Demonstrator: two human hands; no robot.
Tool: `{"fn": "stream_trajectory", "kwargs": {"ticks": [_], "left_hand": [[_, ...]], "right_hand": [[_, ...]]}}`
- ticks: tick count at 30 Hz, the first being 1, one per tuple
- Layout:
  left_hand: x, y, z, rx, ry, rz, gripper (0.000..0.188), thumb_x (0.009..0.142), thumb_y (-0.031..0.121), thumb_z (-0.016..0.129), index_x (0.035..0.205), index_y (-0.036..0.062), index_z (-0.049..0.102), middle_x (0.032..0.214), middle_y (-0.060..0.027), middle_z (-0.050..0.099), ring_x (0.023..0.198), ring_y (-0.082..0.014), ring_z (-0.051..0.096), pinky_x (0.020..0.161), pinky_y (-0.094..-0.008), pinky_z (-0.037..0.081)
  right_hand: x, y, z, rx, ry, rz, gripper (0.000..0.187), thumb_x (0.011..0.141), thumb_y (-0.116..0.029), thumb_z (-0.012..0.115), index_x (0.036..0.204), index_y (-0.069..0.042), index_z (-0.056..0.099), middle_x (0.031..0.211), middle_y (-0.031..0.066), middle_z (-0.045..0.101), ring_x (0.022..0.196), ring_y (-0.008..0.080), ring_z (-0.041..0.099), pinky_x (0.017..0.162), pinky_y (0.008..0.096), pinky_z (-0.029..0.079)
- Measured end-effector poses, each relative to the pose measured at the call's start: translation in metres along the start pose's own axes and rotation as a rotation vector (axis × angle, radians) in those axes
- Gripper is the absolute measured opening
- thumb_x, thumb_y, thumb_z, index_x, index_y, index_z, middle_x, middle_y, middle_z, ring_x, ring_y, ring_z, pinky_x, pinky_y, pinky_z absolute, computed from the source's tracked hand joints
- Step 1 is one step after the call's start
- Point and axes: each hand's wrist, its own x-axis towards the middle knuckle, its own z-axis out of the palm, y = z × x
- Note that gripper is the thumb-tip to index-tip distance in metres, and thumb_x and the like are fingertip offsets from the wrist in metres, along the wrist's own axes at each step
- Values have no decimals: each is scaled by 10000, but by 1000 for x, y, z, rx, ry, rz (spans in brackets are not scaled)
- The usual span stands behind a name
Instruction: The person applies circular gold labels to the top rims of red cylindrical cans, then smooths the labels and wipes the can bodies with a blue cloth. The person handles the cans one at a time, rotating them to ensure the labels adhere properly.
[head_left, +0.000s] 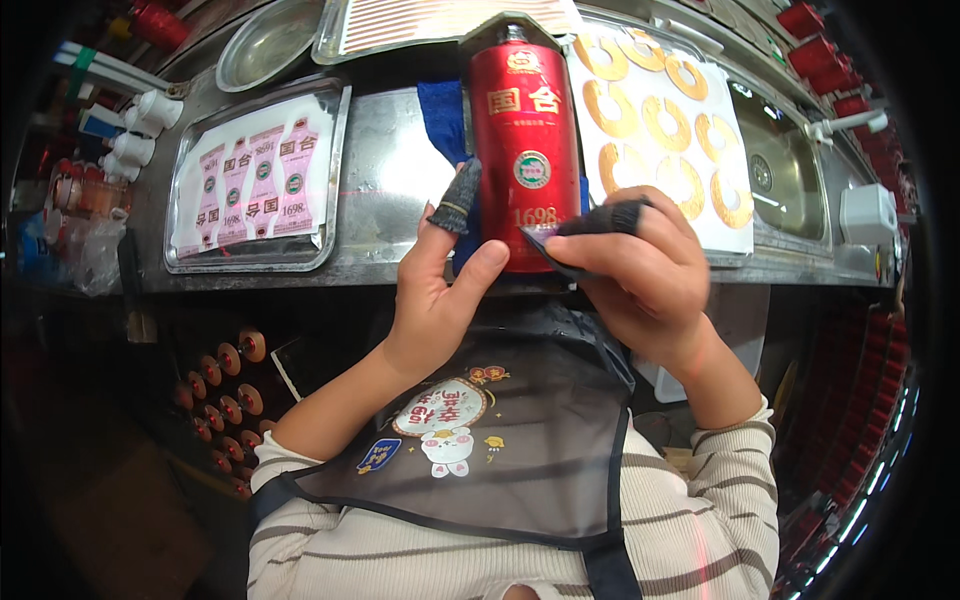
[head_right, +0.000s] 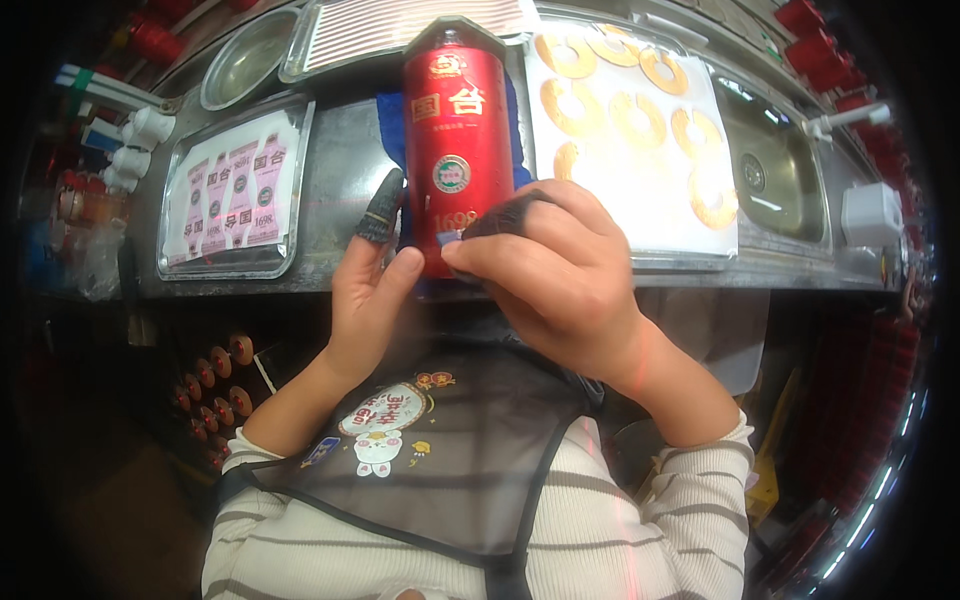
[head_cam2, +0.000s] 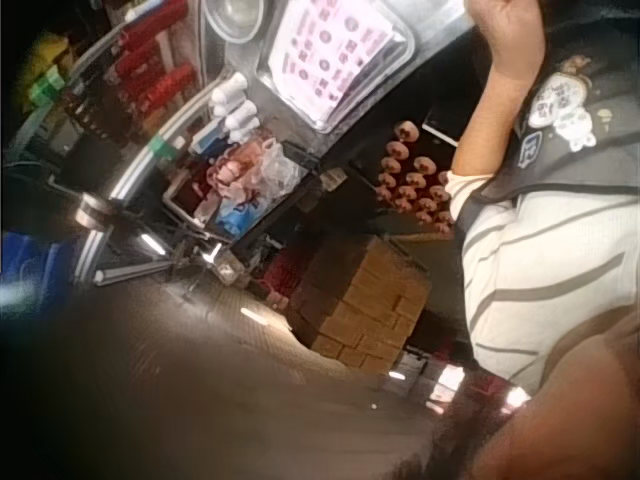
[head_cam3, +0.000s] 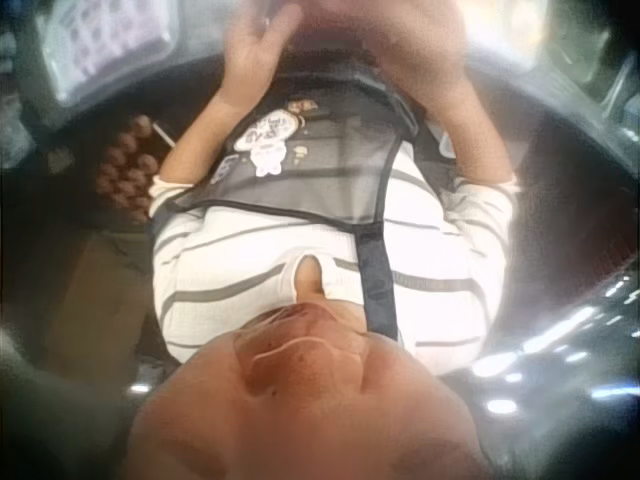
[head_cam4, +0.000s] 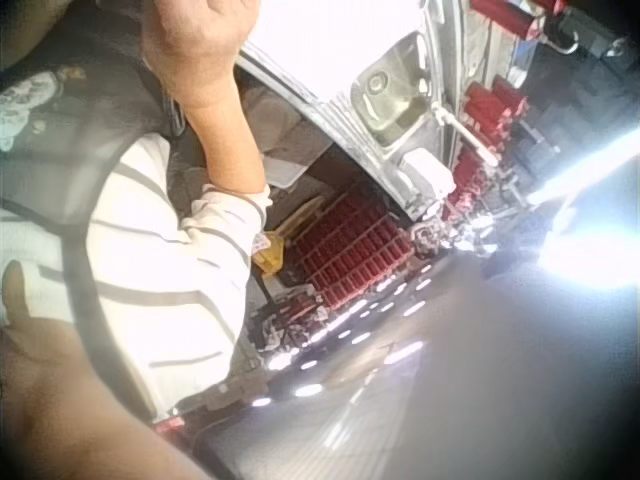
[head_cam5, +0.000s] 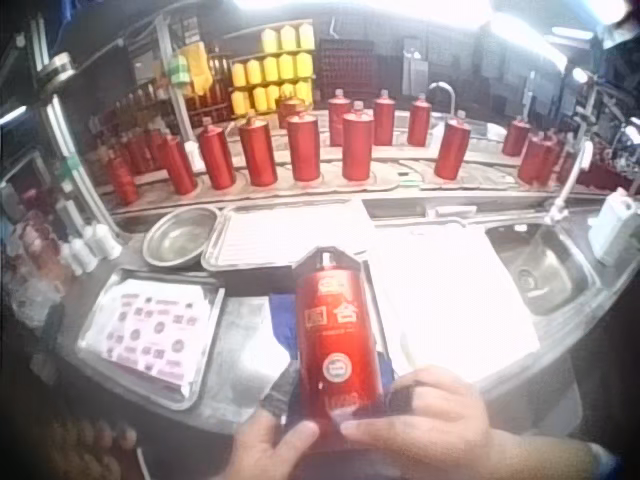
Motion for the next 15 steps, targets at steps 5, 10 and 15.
{"fn": "stream_trajectory", "kwargs": {"ticks": [5, 10, 15], "left_hand": [[5, -10, 9, 79, -16, -10, 523, 987, 196, 672, 1439, -13, 512, 1328, -123, 605, 1246, -215, 544, 1158, -359, 298], [5, -3, 10, -46, -6, -103, 482, 978, 178, 684, 1402, -9, 549, 1254, -90, 611, 1231, -187, 511, 1139, -350, 303], [5, -4, 7, 252, -4, 48, 482, 965, 202, 661, 1407, 33, 570, 1555, -207, 404, 1478, -330, 308, 1193, -539, 102]], "right_hand": [[-46, -33, 10, 199, 171, 510, 237, 788, -26, 826, 995, -36, 711, 858, 68, 677, 754, 168, 680, 695, 266, 525], [-35, -12, 44, 549, 497, 922, 196, 914, -77, 743, 1013, 7, 595, 907, 40, 642, 806, 69, 592, 688, 230, 497], [-60, -2, 32, 640, 502, 1074, 159, 932, -56, 717, 974, -10, 571, 897, 35, 634, 804, 44, 581, 700, 202, 493]]}}
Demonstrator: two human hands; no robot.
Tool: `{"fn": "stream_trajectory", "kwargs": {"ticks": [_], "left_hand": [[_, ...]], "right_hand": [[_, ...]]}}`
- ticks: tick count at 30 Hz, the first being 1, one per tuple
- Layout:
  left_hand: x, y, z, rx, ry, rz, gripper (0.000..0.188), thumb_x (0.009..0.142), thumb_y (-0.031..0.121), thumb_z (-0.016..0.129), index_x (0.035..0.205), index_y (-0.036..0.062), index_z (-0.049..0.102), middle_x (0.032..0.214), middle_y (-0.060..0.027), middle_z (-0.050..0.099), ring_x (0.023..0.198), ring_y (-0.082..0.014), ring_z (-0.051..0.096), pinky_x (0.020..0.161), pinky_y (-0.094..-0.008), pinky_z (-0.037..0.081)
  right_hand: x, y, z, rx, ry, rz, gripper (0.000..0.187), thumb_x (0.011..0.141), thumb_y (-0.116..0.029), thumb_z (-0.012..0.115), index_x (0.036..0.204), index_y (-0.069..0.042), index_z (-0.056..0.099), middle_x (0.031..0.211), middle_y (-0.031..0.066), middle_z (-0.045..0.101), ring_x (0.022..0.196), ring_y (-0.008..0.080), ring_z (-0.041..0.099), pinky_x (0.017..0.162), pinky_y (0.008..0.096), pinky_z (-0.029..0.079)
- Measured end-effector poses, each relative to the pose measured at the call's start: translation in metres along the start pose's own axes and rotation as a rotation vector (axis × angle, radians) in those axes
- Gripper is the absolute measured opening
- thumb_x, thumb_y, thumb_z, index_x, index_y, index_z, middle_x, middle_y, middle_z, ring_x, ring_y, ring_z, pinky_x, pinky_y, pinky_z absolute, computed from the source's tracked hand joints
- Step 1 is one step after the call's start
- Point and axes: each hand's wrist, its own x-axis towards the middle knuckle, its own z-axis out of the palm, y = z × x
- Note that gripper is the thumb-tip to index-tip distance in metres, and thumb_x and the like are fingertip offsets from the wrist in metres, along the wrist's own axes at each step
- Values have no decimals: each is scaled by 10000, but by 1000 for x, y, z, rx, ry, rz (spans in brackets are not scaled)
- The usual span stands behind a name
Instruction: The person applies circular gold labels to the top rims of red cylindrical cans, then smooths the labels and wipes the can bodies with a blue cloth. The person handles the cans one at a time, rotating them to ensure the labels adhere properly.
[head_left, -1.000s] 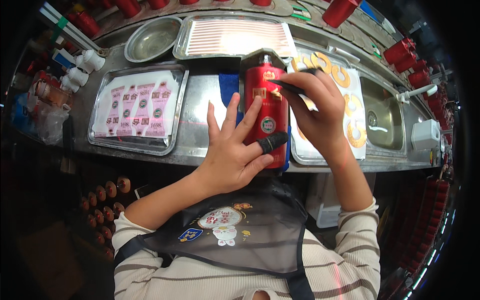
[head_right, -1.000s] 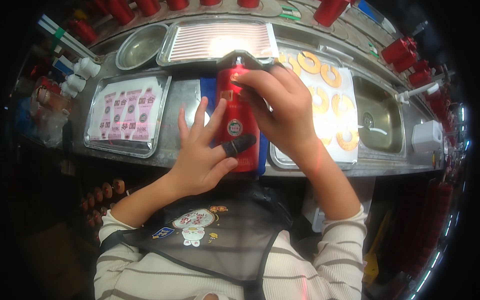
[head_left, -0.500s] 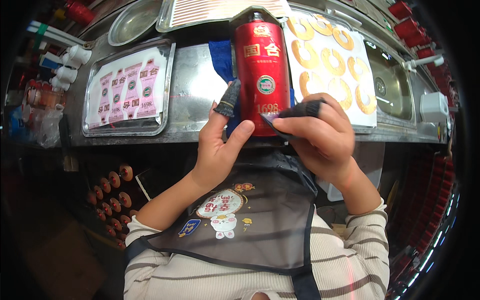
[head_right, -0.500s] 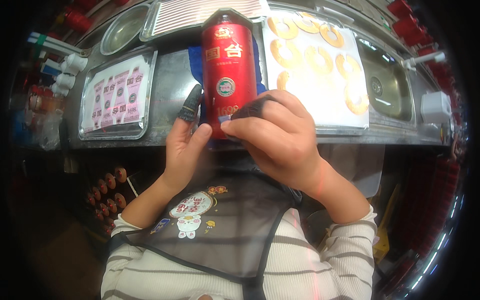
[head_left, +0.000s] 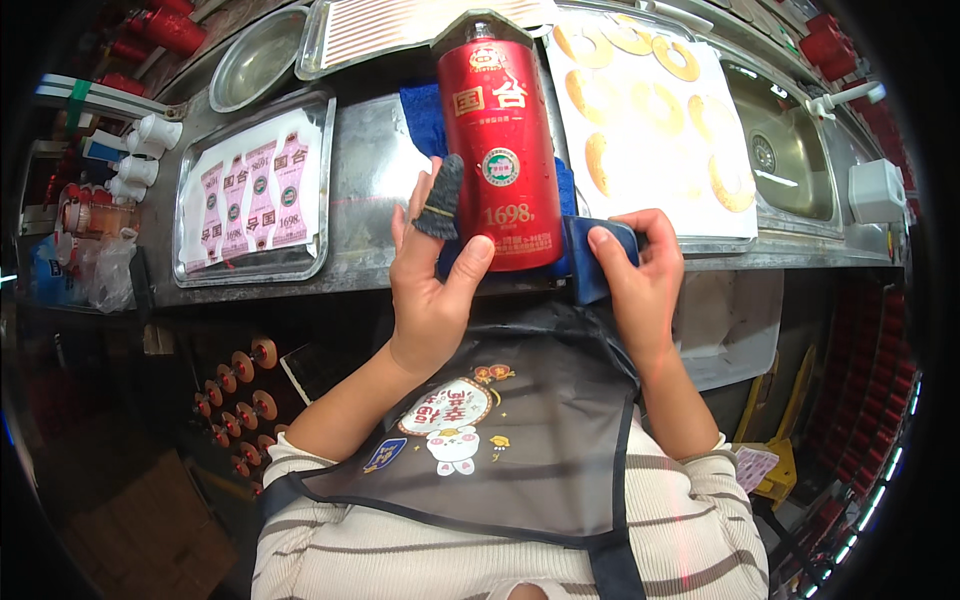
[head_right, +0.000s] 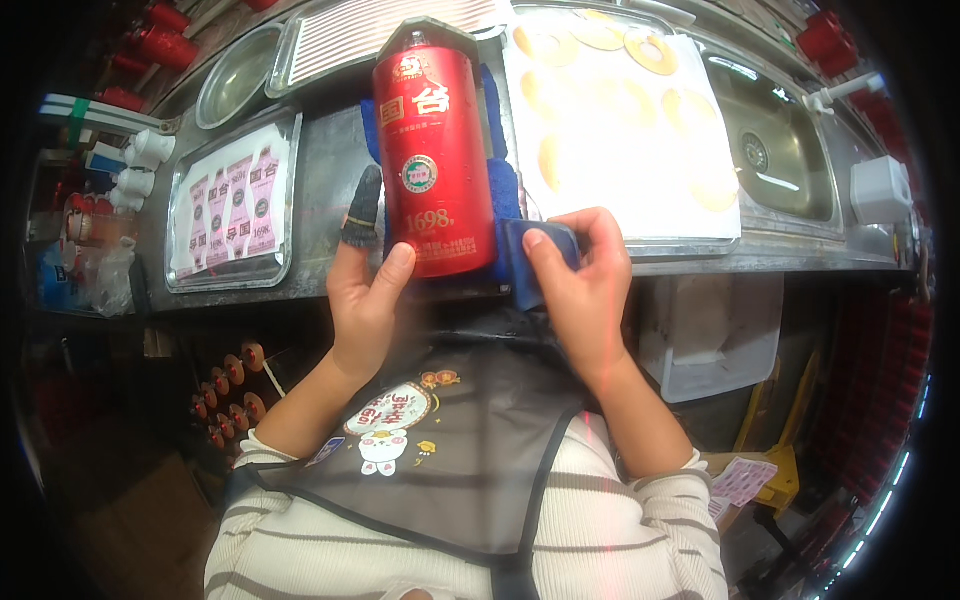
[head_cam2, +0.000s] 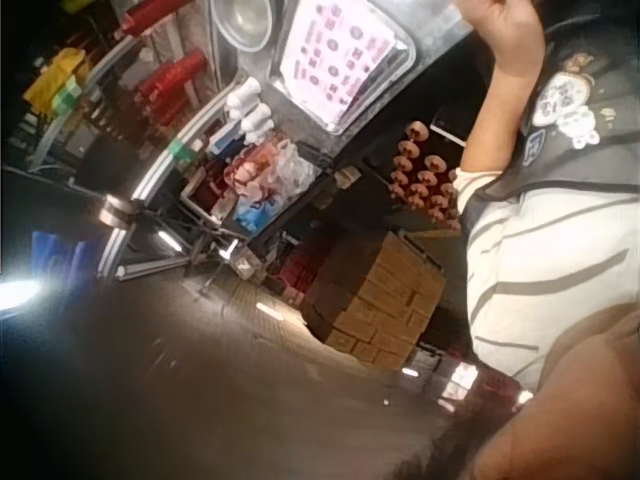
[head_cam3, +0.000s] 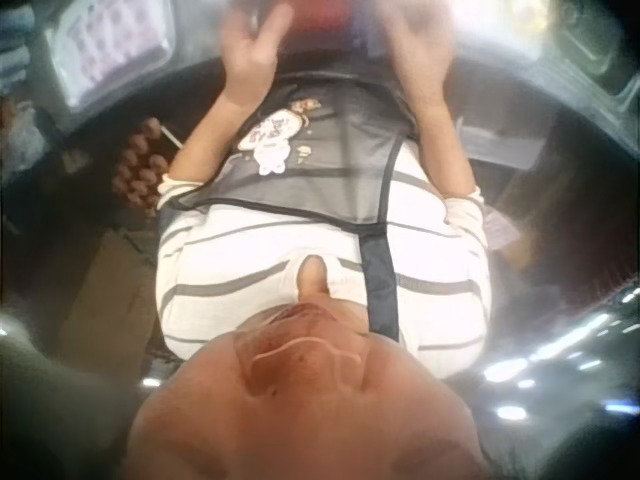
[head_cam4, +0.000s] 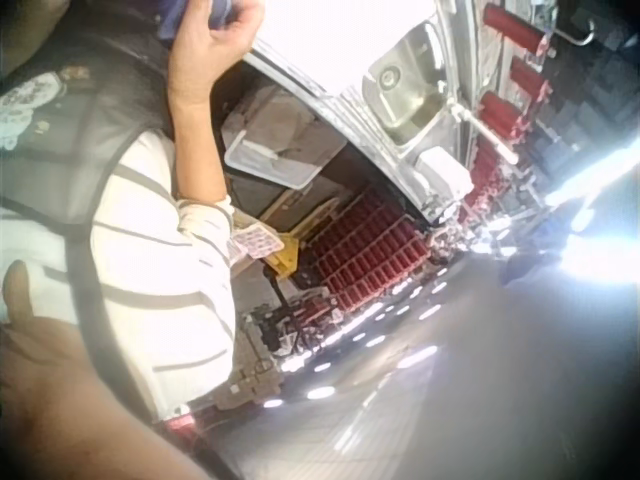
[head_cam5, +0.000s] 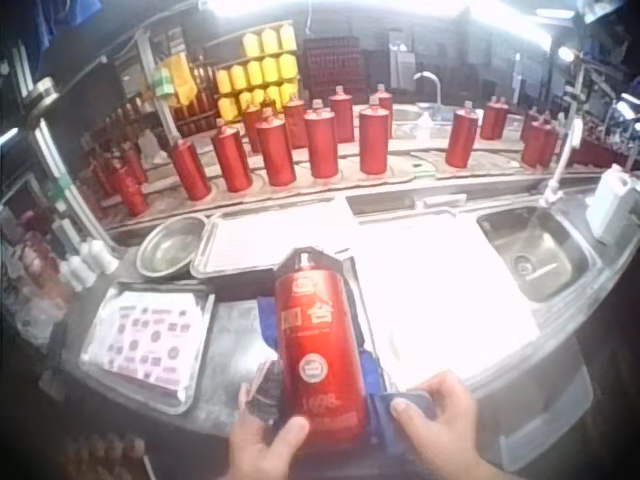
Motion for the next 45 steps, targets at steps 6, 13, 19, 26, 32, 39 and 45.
{"fn": "stream_trajectory", "kwargs": {"ticks": [6, 13, 19, 26, 32, 39, 45], "left_hand": [[-10, 23, 5, 762, -97, 390, 316, 914, 383, 676, 1088, 147, 793, 1638, -335, 185, 1490, -588, 128, 1109, -752, -22], [-37, -4, 2, 665, 49, 252, 387, 923, 395, 677, 982, 22, 762, 1600, -396, 201, 1494, -575, 151, 1135, -723, -12], [-41, -11, 0, 655, 106, 191, 386, 887, 293, 724, 1115, -16, 684, 1606, -371, 222, 1512, -535, 170, 1151, -711, 33], [-39, -33, -7, 226, 130, 135, 242, 949, 153, 603, 1090, -44, 619, 1515, -316, 435, 1478, -491, 304, 1201, -632, 71], [-5, -22, 0, 33, 93, 167, 397, 1010, 325, 610, 1166, -40, 592, 1332, -299, 589, 1435, -496, 363, 1193, -624, 121], [3, -20, 8, 18, 38, 124, 447, 1024, 396, 593, 1153, -31, 609, 1274, -235, 629, 1462, -472, 336, 1202, -609, 76], [-1, -24, 3, -108, 17, 40, 442, 1062, 284, 523, 1357, -45, 545, 1413, -231, 559, 1486, -451, 311, 1222, -563, 64]], "right_hand": [[0, 0, 5, -125, 73, -138, 175, 925, -52, 732, 1006, -13, 582, 901, 8, 616, 803, 50, 551, 697, 213, 476], [-8, -13, 14, -140, 22, -358, 196, 904, -46, 767, 1026, -3, 620, 994, 24, 621, 886, 76, 588, 819, 204, 469], [18, -40, 43, -591, -59, -863, 255, 817, 45, 784, 1053, -11, 705, 943, 64, 669, 845, 156, 615, 785, 256, 494], [-27, -23, 40, -662, -680, -978, 410, 608, 33, 805, 1001, -82, 778, 866, 53, 657, 795, 250, 634, 741, 346, 520], [-5, -36, 17, 1, -135, -31, 120, 895, -102, 688, 944, 5, 663, 845, 16, 630, 812, 82, 577, 733, 229, 431], [10, 4, 22, -70, -275, 35, 262, 940, -178, 762, 909, -96, 515, 882, -34, 593, 821, 27, 501, 701, 182, 410], [15, 0, 8, -9, -400, 170, 224, 927, -110, 745, 954, -85, 524, 907, -22, 601, 823, 31, 529, 703, 176, 425]]}}
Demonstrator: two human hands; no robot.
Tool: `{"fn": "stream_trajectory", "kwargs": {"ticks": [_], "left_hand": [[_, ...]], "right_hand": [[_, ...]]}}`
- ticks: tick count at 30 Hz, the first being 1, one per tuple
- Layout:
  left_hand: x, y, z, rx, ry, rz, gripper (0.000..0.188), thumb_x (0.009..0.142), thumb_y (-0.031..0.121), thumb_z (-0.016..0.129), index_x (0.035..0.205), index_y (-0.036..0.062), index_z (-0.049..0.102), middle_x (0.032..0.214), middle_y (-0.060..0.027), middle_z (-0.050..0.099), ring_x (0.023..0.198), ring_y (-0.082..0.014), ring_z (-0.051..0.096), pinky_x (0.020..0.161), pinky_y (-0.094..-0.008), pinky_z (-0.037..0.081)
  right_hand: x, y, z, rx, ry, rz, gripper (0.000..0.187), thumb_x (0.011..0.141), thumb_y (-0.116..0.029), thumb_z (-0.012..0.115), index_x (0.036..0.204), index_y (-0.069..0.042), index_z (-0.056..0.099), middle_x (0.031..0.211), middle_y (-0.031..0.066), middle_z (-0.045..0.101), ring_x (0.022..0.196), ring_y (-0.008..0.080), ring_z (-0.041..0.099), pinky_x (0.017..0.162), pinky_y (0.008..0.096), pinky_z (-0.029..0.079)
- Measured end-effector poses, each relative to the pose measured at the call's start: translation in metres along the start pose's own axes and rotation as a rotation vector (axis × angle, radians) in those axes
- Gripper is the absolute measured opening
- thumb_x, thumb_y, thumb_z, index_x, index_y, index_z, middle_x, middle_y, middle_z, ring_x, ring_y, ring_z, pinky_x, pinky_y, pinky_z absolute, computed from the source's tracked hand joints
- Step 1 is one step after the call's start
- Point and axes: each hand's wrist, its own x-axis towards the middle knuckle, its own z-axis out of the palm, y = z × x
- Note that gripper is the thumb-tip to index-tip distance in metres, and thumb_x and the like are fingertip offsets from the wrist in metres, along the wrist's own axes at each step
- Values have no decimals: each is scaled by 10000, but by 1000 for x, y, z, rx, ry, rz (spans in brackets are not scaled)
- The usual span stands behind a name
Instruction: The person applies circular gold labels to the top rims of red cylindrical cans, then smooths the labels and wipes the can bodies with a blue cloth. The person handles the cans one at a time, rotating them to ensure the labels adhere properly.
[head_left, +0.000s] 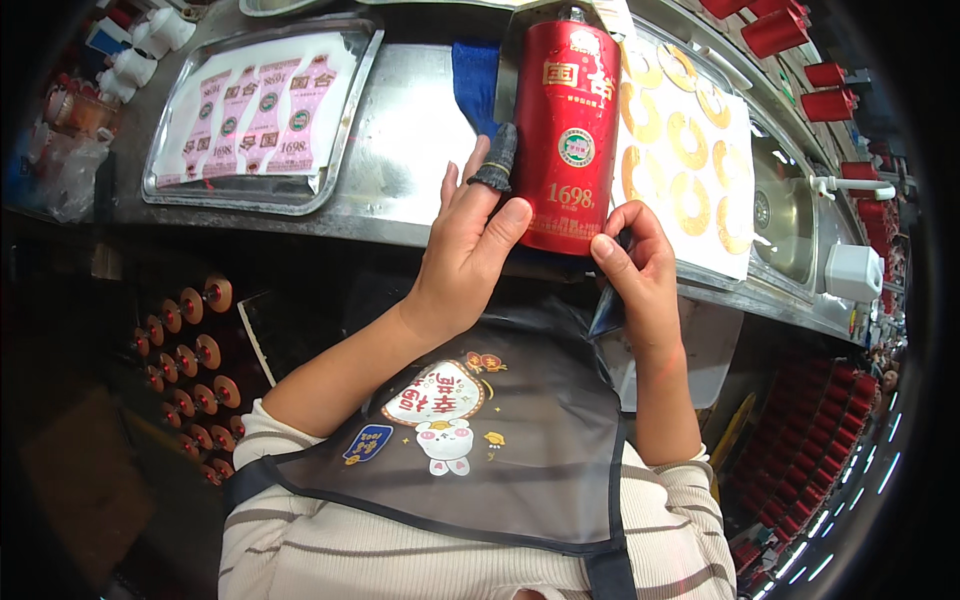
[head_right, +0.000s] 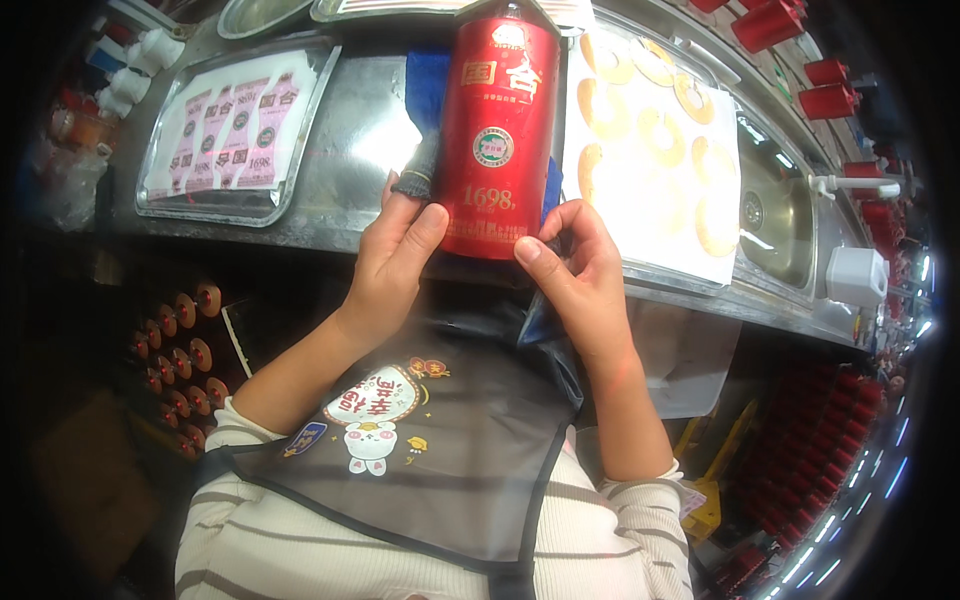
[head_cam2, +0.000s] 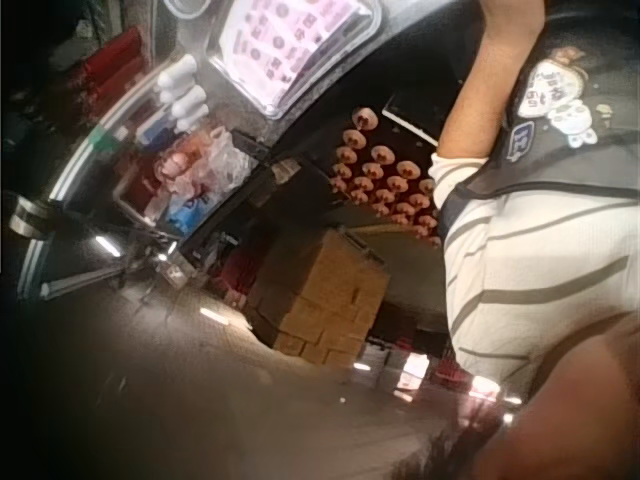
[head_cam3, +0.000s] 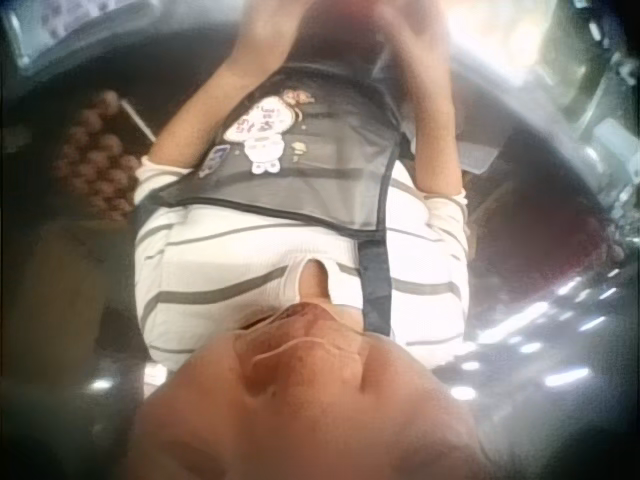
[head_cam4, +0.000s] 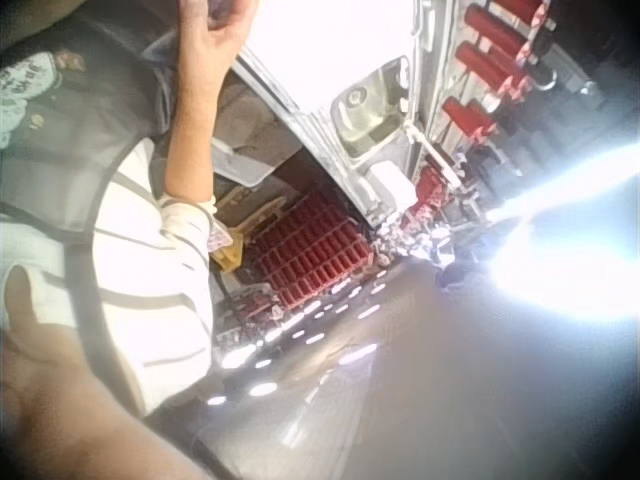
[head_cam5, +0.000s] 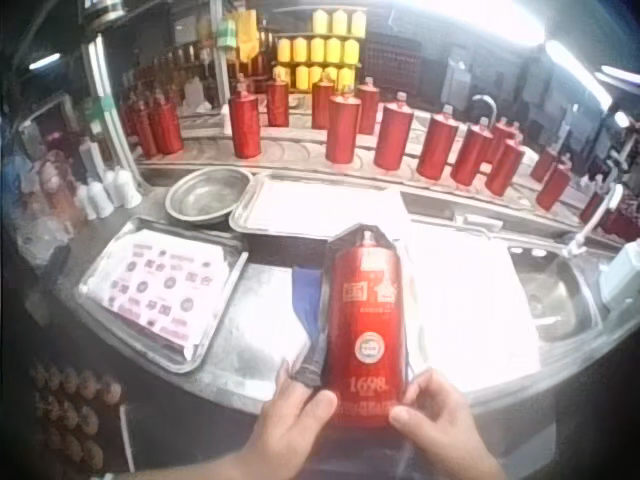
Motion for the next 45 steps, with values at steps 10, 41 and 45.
{"fn": "stream_trajectory", "kwargs": {"ticks": [10, 41, 45], "left_hand": [[6, 20, -9, 684, -123, 332, 547, 1026, 561, 455, 1281, 153, 714, 1647, -304, 190, 1483, -573, 172, 1145, -708, 14], [102, 51, -21, 984, -218, 610, 334, 952, 439, 617, 884, 142, 754, 1615, -240, 323, 1469, -565, 213, 1110, -779, 75], [68, 51, -17, 912, -253, 601, 322, 932, 429, 639, 856, 132, 739, 1632, -233, 298, 1495, -557, 157, 1114, -779, 49]], "right_hand": [[12, -35, 5, 161, 265, -213, 311, 887, -14, 693, 1181, -8, 593, 1013, 57, 628, 924, 110, 612, 848, 241, 522], [53, -30, -7, -206, 455, -527, 222, 927, 24, 691, 1125, -10, 597, 991, 27, 624, 875, 77, 598, 780, 220, 507], [51, -38, -17, -408, 445, -667, 230, 906, 30, 710, 1115, -4, 623, 983, 40, 637, 872, 90, 624, 758, 231, 519]]}}
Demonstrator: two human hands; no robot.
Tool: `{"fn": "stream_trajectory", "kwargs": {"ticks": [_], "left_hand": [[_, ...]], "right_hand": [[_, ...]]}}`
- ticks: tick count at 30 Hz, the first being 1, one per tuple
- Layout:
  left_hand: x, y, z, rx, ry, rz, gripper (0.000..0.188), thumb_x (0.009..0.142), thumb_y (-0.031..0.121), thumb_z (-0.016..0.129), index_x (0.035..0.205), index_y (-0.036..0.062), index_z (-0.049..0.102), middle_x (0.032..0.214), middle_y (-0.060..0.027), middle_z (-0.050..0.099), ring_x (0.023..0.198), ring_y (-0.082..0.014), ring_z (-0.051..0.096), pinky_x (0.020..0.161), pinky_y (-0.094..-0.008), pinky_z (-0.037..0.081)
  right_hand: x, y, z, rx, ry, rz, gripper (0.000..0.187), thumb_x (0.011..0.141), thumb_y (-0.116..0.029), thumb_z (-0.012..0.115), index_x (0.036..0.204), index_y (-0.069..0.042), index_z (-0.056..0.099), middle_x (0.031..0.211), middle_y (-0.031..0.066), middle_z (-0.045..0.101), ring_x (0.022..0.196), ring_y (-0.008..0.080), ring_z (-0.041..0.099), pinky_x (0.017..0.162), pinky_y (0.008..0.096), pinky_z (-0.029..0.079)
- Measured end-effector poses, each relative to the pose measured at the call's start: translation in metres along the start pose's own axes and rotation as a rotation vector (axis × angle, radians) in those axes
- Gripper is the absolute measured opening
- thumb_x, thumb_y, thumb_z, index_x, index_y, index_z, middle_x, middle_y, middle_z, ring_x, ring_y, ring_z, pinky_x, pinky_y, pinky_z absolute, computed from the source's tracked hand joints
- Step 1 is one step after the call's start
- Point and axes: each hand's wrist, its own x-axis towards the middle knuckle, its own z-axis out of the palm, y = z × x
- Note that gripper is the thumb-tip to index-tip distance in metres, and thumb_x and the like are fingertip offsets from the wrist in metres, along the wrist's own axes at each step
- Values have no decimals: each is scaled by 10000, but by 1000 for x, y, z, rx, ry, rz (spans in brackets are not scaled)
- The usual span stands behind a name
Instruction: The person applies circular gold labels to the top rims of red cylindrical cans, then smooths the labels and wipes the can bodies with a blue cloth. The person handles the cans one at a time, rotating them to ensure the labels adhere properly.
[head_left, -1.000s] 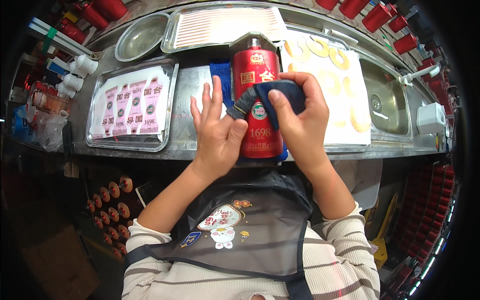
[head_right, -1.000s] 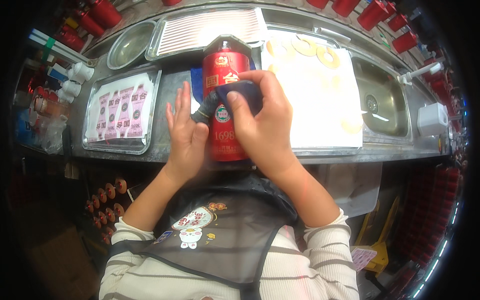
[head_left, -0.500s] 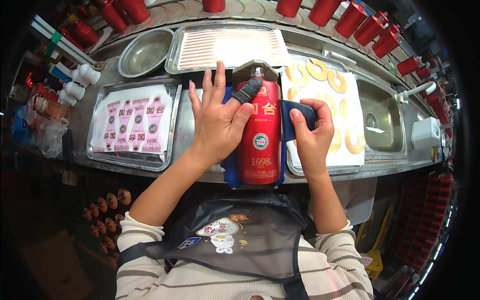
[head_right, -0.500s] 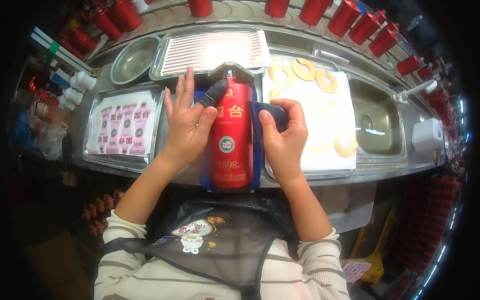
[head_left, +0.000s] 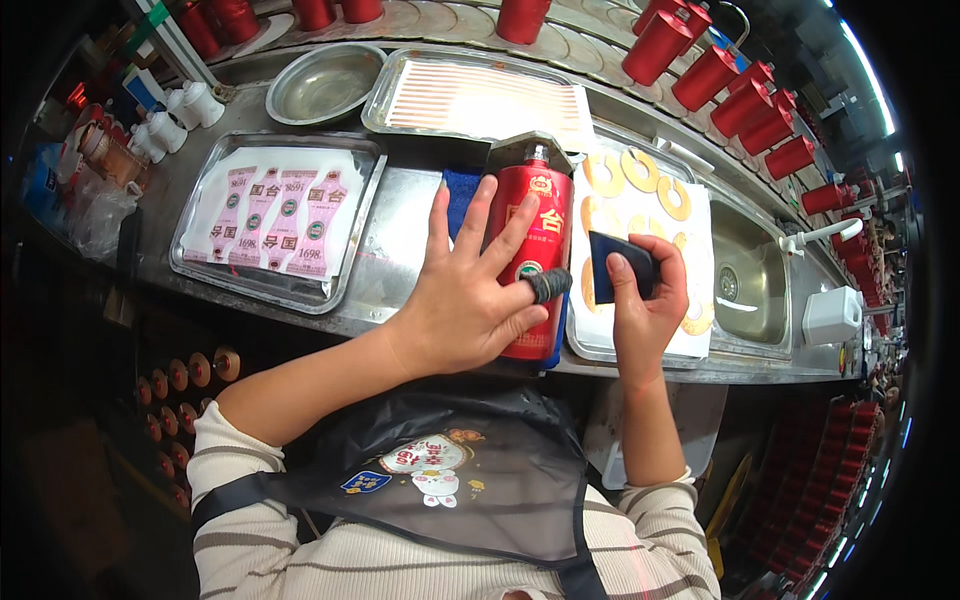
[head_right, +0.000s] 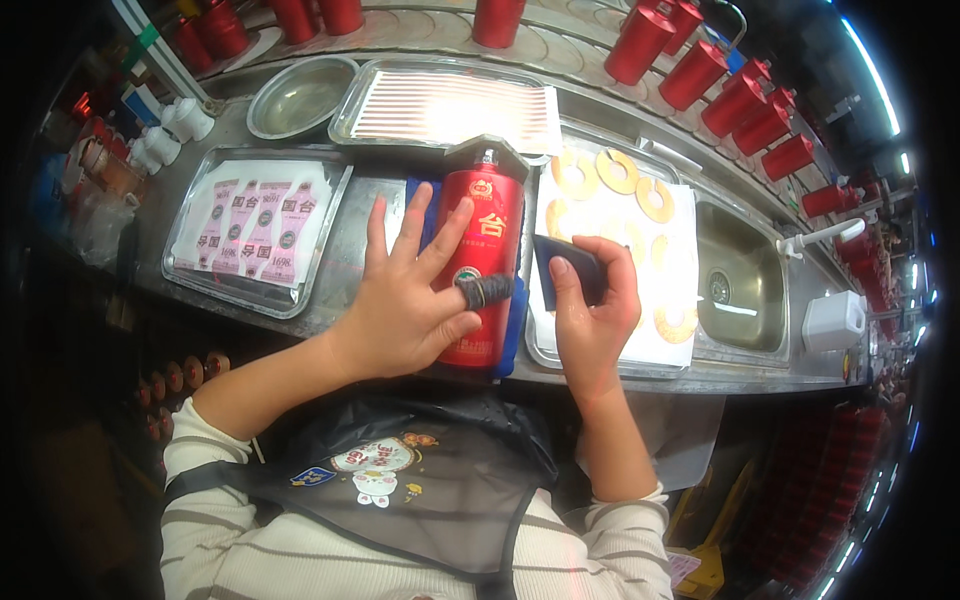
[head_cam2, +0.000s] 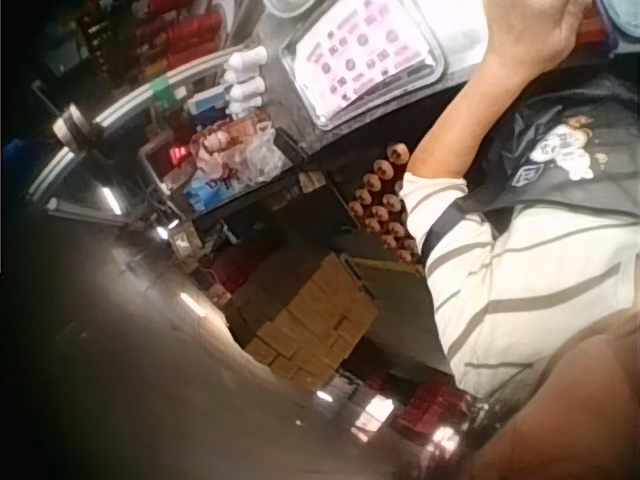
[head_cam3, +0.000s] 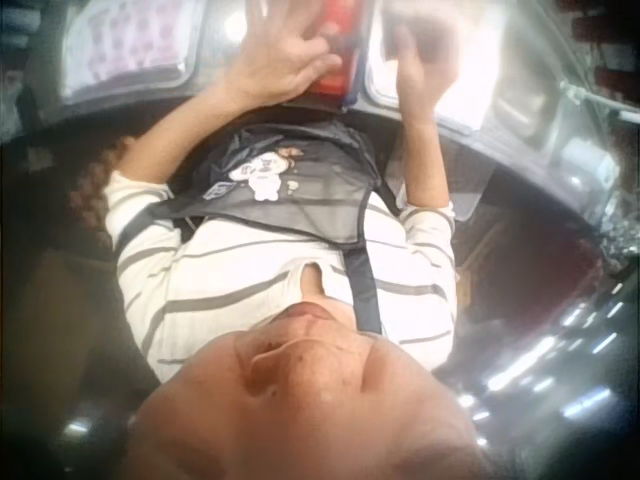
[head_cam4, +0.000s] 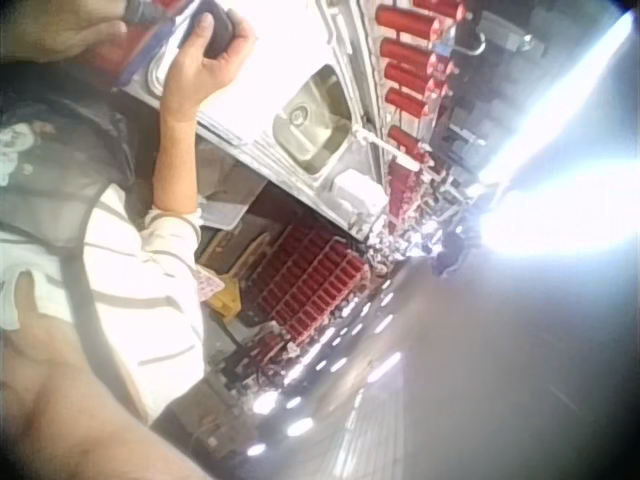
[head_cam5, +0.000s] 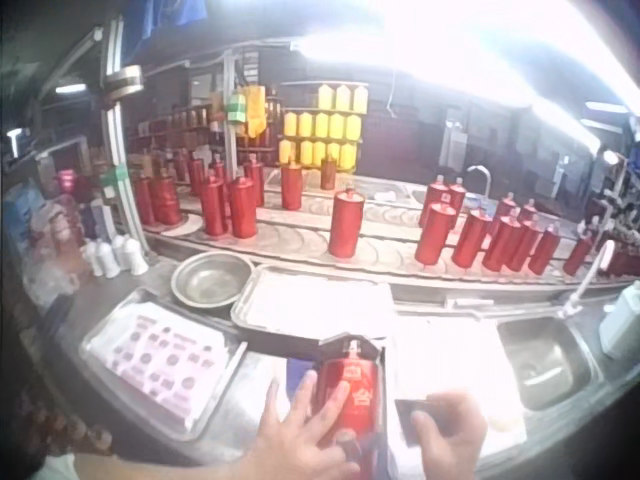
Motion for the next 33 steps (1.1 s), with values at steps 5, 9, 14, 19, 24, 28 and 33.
{"fn": "stream_trajectory", "kwargs": {"ticks": [5, 9, 14, 19, 24, 28, 33], "left_hand": [[-50, 29, 6, -92, -17, -83, 339, 933, 445, 635, 886, 132, 755, 1662, -245, 215, 1507, -553, 121, 1110, -771, 11], [-88, 37, 31, -175, 64, -289, 467, 1030, 498, 489, 1035, 143, 794, 1667, -292, 126, 1514, -551, 84, 1127, -734, -36], [-113, 43, 37, -368, 130, -497, 584, 1058, 453, 465, 852, -41, 700, 1652, -334, 116, 1524, -541, 93, 1147, -706, -37], [-99, 34, 30, -450, 160, -479, 579, 1059, 416, 481, 777, -62, 643, 1655, -323, 135, 1534, -509, 123, 1164, -683, -18], [-85, 30, 35, -417, 53, -393, 539, 1051, 431, 490, 920, -56, 680, 1662, -309, 128, 1536, -506, 115, 1167, -673, -19], [-50, -4, 26, -408, 105, -449, 480, 1026, 395, 549, 1127, -60, 666, 1644, -330, 165, 1523, -498, 177, 1175, -659, 11], [32, -40, 17, -651, 205, -533, 703, 858, 510, 762, 1282, -37, 634, 1572, -415, 248, 1495, -442, 302, 1185, -482, 268]], "right_hand": [[42, -28, 21, -229, -166, -562, 236, 813, 71, 749, 1018, -36, 702, 901, 82, 680, 783, 180, 655, 703, 287, 524], [61, -26, 50, -371, -303, -931, 331, 681, 65, 754, 940, -141, 753, 743, 24, 574, 726, 255, 570, 669, 376, 455], [-13, -38, 13, -308, -622, -775, 259, 673, -48, 715, 916, -124, 763, 803, 55, 576, 924, 294, 619, 825, 414, 514], [-57, -43, -16, -106, -722, -603, 334, 653, 10, 735, 962, -107, 782, 781, 46, 596, 840, 280, 634, 744, 384, 530], [-49, -30, -10, -127, -433, -482, 417, 619, 79, 764, 991, -111, 771, 881, 53, 682, 839, 279, 632, 778, 366, 510], [-74, -39, -29, 107, -422, 105, 281, 753, 58, 788, 1002, -66, 751, 934, 45, 681, 831, 181, 646, 750, 283, 511], [-46, -38, -10, 291, -464, 493, 326, 821, -145, 840, 1016, -38, 602, 970, 7, 606, 914, 81, 558, 819, 244, 462]]}}
